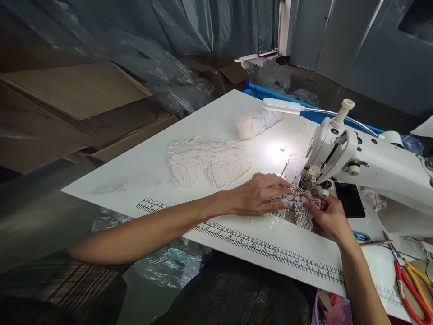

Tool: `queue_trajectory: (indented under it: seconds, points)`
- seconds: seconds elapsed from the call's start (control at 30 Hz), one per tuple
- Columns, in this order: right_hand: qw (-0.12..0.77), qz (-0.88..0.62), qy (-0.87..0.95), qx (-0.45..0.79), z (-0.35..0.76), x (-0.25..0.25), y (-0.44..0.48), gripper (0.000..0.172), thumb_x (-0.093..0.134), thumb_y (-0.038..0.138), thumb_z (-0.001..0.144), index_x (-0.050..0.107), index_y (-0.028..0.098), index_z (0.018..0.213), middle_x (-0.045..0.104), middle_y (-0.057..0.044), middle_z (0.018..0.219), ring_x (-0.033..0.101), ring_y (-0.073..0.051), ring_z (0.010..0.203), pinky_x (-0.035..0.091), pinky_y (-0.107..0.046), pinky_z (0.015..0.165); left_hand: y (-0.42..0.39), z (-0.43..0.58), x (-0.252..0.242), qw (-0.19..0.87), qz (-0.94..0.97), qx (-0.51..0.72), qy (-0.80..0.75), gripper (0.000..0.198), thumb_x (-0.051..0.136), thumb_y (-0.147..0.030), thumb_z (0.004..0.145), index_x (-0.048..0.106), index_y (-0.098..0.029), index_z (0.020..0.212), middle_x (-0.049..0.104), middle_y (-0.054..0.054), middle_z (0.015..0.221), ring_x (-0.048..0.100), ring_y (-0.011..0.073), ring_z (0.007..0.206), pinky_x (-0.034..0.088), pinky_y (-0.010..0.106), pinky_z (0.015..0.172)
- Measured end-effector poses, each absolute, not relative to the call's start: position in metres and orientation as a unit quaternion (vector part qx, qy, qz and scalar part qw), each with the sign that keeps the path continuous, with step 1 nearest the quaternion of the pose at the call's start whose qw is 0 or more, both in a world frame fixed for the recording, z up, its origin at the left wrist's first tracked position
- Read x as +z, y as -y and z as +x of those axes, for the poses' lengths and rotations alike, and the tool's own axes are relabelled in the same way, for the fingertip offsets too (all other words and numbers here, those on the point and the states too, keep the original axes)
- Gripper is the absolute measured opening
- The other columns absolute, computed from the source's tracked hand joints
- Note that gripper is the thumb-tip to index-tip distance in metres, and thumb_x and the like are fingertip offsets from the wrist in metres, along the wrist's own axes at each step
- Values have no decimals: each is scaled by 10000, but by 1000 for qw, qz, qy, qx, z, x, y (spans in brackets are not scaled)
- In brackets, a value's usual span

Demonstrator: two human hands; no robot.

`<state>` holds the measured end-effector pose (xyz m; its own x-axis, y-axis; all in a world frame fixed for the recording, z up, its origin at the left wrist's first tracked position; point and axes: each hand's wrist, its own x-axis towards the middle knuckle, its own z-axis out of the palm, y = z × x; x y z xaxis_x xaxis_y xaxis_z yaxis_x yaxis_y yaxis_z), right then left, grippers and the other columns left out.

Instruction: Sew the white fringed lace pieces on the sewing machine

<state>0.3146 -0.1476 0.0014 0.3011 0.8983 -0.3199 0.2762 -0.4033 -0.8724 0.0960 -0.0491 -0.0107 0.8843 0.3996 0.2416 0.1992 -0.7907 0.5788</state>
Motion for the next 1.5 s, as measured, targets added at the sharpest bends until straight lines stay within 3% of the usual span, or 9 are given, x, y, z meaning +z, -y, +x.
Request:
queue_trajectory:
  seconds: [0.13, 0.23, 0.43, 0.53, 0.67, 0.8, 0.97, 1.23, 1.5]
  points:
    - [423, -631, 362, 540, 283, 9, 138, 651, 845, 568, 492, 617, 183, 964, 699, -37, 818, 623, -147, 665, 529, -286, 568, 48, 91, 5, 485, 828, 147, -242, 690, 455, -644, 928, 447, -149, 1409, 663, 106, 1081, 634, 199, 889, 479, 313, 746]
    - [401, -603, 430, 539, 282, 6, 134, 646, 753, 630, 638, 633, 179, 1085, 724, -80, 949, 685, -184, 807, 580, -335, 704, 45, 90, 8, 500, 801, 105, -311, 856, 610, -674, 799, 407, -127, 1425, 651, 94, 1019, 613, 192, 809, 444, 284, 665]
    - [283, -655, 677, 180, 308, -15, 146, 348, 480, 416, 934, 660, 197, 1136, 710, -99, 976, 673, -224, 843, 561, -415, 795, 41, 91, 2, 432, 823, 104, -354, 579, 582, -362, 825, 509, -123, 1347, 613, 11, 766, 532, 125, 593, 384, 252, 573]
    - [224, -588, 776, 41, 307, -25, 152, 359, 419, 309, 968, 620, 223, 1252, 645, -121, 1055, 605, -256, 996, 533, -433, 855, 44, 93, -2, 417, 824, 122, -362, 560, 593, -352, 809, 538, -128, 1319, 590, -12, 715, 516, 104, 535, 396, 243, 557]
    - [124, -594, 793, -64, 305, -32, 150, 405, 382, 295, 974, 602, 210, 1303, 582, -137, 989, 544, -262, 890, 509, -436, 773, 51, 98, -2, 440, 813, 124, -359, 620, 602, -439, 835, 502, -100, 1345, 553, -34, 661, 568, 122, 543, 453, 264, 605]
    - [132, -585, 799, -49, 313, -31, 146, 423, 358, 313, 987, 580, 174, 1320, 584, -140, 971, 541, -233, 821, 514, -392, 718, 53, 99, 3, 419, 829, 107, -355, 620, 634, -400, 815, 508, -98, 1342, 493, -54, 609, 571, 153, 622, 465, 295, 659]
    - [183, -568, 802, -29, 313, -33, 147, 448, 379, 311, 989, 495, 166, 1397, 593, -145, 1012, 555, -240, 876, 518, -401, 757, 48, 96, 2, 495, 778, 107, -371, 568, 611, -372, 840, 494, -134, 1342, 438, -70, 633, 513, 101, 510, 430, 227, 505]
    - [188, -584, 789, -25, 307, -39, 151, 380, 389, 301, 980, 629, 183, 1252, 574, -135, 1041, 525, -243, 911, 484, -433, 833, 43, 96, 0, 495, 775, 109, -378, 606, 705, -405, 786, 524, -139, 1301, 650, 5, 790, 605, 117, 564, 480, 243, 536]
    - [180, -595, 783, -24, 306, -40, 154, 418, 360, 309, 993, 578, 214, 1338, 582, -125, 1050, 514, -244, 923, 469, -421, 844, 44, 94, 0, 476, 793, 103, -366, 542, 645, -361, 800, 554, -114, 1274, 650, 6, 773, 601, 120, 646, 456, 240, 576]
